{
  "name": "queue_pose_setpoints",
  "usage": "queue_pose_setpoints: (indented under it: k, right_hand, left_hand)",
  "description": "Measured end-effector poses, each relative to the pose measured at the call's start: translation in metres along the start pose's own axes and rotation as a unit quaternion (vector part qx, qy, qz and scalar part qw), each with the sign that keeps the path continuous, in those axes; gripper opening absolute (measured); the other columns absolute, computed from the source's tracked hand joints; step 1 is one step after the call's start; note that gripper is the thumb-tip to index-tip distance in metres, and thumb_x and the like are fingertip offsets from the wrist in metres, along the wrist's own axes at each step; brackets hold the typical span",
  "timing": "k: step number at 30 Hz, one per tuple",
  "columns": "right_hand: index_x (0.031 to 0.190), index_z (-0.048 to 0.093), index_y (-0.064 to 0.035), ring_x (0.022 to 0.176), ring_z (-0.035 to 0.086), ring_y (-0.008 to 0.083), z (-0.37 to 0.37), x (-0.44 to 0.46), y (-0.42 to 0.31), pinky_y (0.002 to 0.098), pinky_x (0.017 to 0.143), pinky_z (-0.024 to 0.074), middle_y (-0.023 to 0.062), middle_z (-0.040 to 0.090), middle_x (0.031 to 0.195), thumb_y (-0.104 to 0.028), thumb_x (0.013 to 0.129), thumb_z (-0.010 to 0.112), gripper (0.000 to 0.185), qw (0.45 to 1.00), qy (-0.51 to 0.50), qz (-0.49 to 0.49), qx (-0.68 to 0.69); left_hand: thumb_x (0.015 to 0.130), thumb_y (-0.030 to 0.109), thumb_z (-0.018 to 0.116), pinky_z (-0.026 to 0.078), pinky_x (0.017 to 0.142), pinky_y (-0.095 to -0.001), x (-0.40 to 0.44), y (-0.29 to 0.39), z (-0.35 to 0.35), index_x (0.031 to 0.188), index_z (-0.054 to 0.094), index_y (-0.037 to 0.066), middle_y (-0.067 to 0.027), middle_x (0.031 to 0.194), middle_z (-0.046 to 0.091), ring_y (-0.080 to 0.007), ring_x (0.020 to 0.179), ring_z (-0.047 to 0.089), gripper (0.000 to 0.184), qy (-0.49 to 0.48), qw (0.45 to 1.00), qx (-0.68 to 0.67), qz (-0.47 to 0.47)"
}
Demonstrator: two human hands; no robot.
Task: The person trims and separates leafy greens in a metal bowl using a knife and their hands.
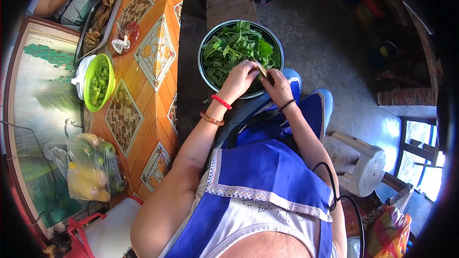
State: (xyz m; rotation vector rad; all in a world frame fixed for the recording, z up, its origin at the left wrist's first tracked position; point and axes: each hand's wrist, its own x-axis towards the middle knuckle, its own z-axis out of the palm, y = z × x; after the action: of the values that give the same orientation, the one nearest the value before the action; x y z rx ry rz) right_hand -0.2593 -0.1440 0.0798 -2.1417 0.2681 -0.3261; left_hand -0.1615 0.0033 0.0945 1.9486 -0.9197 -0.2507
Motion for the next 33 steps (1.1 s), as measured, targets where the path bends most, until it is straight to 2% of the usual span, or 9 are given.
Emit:
queue_pose_setpoints:
  k: [7,9,10,12,15,23,28,31,33]
  right_hand:
    - [0.107,0.059,-0.0008,0.089,0.065,0.0322,0.000,0.000,-0.001,0.0367,0.077,0.0506,0.0181,0.065,0.095,-0.021,0.085,0.068,0.031,1.000,-0.013,0.028,-0.002]
    - [0.107,0.059,-0.0010,0.088,0.065,0.0324,0.003,0.000,0.004,0.0369,0.076,0.0506,0.0183,0.065,0.095,-0.022,0.085,0.068,0.032,0.999,-0.018,0.026,-0.008]
    - [0.108,0.059,-0.0012,0.088,0.065,0.0325,0.003,-0.001,0.005,0.0371,0.076,0.0506,0.0184,0.066,0.094,-0.022,0.085,0.068,0.032,0.999,-0.022,0.023,-0.014]
    - [0.108,0.059,-0.0016,0.089,0.065,0.0350,0.001,0.000,0.005,0.0394,0.076,0.0509,0.0190,0.066,0.095,-0.022,0.085,0.067,0.032,0.999,-0.026,0.026,-0.013]
    - [0.108,0.059,-0.0021,0.090,0.064,0.0376,0.001,0.000,0.005,0.0416,0.076,0.0511,0.0197,0.066,0.096,-0.022,0.084,0.067,0.032,0.999,-0.027,0.029,0.001]
    - [0.109,0.059,-0.0019,0.091,0.064,0.0375,0.002,-0.001,0.005,0.0419,0.077,0.0512,0.0197,0.065,0.098,-0.021,0.084,0.067,0.032,0.998,-0.046,0.040,-0.009]
    - [0.107,0.060,-0.0013,0.093,0.062,0.0369,0.004,0.000,0.009,0.0412,0.079,0.0506,0.0188,0.063,0.100,-0.020,0.084,0.066,0.031,1.000,-0.008,-0.007,-0.029]
    - [0.107,0.060,-0.0011,0.092,0.062,0.0371,0.002,0.000,0.008,0.0415,0.078,0.0503,0.0185,0.063,0.098,-0.020,0.083,0.066,0.031,0.999,-0.027,0.010,-0.041]
    - [0.106,0.060,-0.0012,0.091,0.062,0.0372,0.003,-0.001,0.011,0.0419,0.078,0.0501,0.0187,0.063,0.097,-0.019,0.083,0.065,0.030,0.999,-0.030,0.004,-0.042]
  left_hand:
    - [0.085,0.004,0.062,0.049,0.077,-0.0372,-0.002,0.001,0.001,0.094,0.060,-0.001,-0.0158,0.090,0.062,-0.0328,0.086,0.062,0.010,0.011,1.000,-0.019,0.018]
    - [0.087,0.005,0.062,0.050,0.077,-0.0348,-0.003,0.001,0.001,0.095,0.060,-0.001,-0.0128,0.091,0.065,-0.0271,0.085,0.065,0.010,-0.009,1.000,-0.023,-0.005]
    - [0.087,0.005,0.062,0.050,0.077,-0.0348,-0.004,0.002,0.002,0.095,0.060,-0.001,-0.0128,0.091,0.065,-0.0271,0.085,0.065,0.010,-0.009,1.000,-0.023,-0.005]
    - [0.088,0.005,0.063,0.051,0.077,-0.0311,-0.006,0.005,0.005,0.096,0.061,0.000,-0.0095,0.091,0.068,-0.0190,0.086,0.066,0.010,-0.001,0.988,-0.128,-0.084]
    - [0.089,0.005,0.063,0.051,0.077,-0.0287,-0.006,0.005,0.004,0.098,0.061,0.000,-0.0082,0.091,0.069,-0.0137,0.086,0.066,0.010,-0.008,0.985,-0.129,-0.116]
    - [0.087,0.000,0.062,0.051,0.078,-0.0287,-0.008,0.000,0.003,0.102,0.062,0.000,-0.0092,0.090,0.069,-0.0145,0.084,0.065,0.015,-0.032,0.986,-0.145,-0.077]
    - [0.085,-0.001,0.062,0.051,0.077,-0.0298,-0.008,0.002,0.002,0.098,0.061,-0.001,-0.0111,0.089,0.068,-0.0161,0.082,0.065,0.014,-0.031,0.989,-0.123,-0.075]
    - [0.084,-0.001,0.062,0.051,0.075,-0.0317,-0.009,-0.001,0.005,0.100,0.059,0.000,-0.0129,0.089,0.067,-0.0212,0.081,0.066,0.016,-0.034,0.997,-0.061,-0.042]
    - [0.083,-0.001,0.062,0.051,0.076,-0.0359,-0.009,-0.009,0.011,0.103,0.057,0.002,-0.0148,0.091,0.065,-0.0293,0.085,0.065,0.022,0.000,1.000,0.000,0.006]
